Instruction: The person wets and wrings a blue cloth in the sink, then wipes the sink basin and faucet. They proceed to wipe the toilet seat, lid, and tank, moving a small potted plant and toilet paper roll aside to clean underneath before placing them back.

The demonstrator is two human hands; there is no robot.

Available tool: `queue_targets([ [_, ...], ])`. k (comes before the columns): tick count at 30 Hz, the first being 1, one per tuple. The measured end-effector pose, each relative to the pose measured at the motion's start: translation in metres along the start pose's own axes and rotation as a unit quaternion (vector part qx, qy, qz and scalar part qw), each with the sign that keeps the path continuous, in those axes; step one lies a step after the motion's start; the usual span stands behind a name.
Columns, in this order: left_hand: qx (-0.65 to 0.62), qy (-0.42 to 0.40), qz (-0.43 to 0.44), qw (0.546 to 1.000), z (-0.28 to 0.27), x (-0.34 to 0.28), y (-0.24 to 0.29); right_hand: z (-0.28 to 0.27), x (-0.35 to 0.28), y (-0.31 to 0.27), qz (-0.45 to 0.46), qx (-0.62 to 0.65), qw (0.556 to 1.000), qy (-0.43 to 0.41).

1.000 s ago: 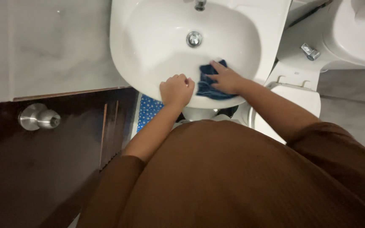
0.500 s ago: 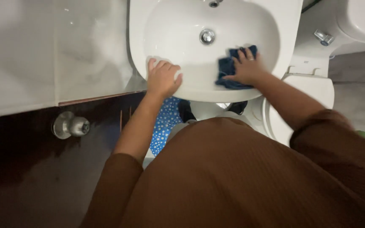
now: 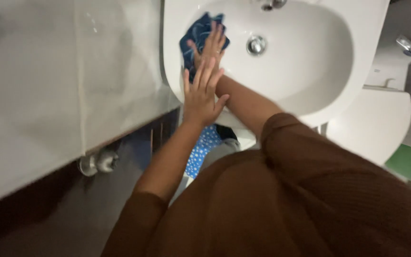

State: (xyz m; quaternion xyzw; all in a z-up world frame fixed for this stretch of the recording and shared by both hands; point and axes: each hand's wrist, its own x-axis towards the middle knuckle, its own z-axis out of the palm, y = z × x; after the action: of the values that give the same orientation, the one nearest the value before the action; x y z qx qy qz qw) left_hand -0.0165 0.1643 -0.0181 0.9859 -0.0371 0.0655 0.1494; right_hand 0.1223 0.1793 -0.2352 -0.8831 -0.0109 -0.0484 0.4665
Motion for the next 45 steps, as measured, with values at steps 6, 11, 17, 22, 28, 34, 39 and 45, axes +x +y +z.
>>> queue_targets([
  [6,0.014,-0.036,0.001,0.999,-0.002,0.002,-0.001,-0.053,-0.020,0.031,-0.335,-0.085,0.930,-0.127],
  [11,-0.023,-0.069,-0.007,0.997,-0.012,0.006,0.004,-0.252,-0.020,0.026,-0.182,0.000,0.822,-0.540],
  [17,0.007,-0.116,-0.018,0.993,-0.011,0.008,0.002,-0.379,0.031,0.015,-0.067,-0.318,0.748,-0.578],
  [22,0.012,-0.135,-0.023,0.991,-0.016,0.012,0.005,-0.356,0.113,0.061,-0.367,-0.670,0.498,-0.410],
  [28,-0.005,-0.129,-0.029,0.991,-0.017,0.019,0.010,-0.304,0.143,0.070,-0.660,-0.562,0.493,-0.072],
  [34,0.017,-0.107,-0.018,0.994,-0.019,0.018,0.019,-0.355,0.070,0.074,-0.362,-0.586,0.705,-0.166],
  [39,0.013,-0.059,0.017,0.998,0.009,0.008,-0.002,-0.376,-0.001,0.080,-0.099,-0.470,0.769,-0.422],
  [45,0.022,-0.050,0.038,0.998,0.020,0.010,-0.005,-0.344,-0.061,0.029,-0.036,-0.226,0.898,-0.375],
])
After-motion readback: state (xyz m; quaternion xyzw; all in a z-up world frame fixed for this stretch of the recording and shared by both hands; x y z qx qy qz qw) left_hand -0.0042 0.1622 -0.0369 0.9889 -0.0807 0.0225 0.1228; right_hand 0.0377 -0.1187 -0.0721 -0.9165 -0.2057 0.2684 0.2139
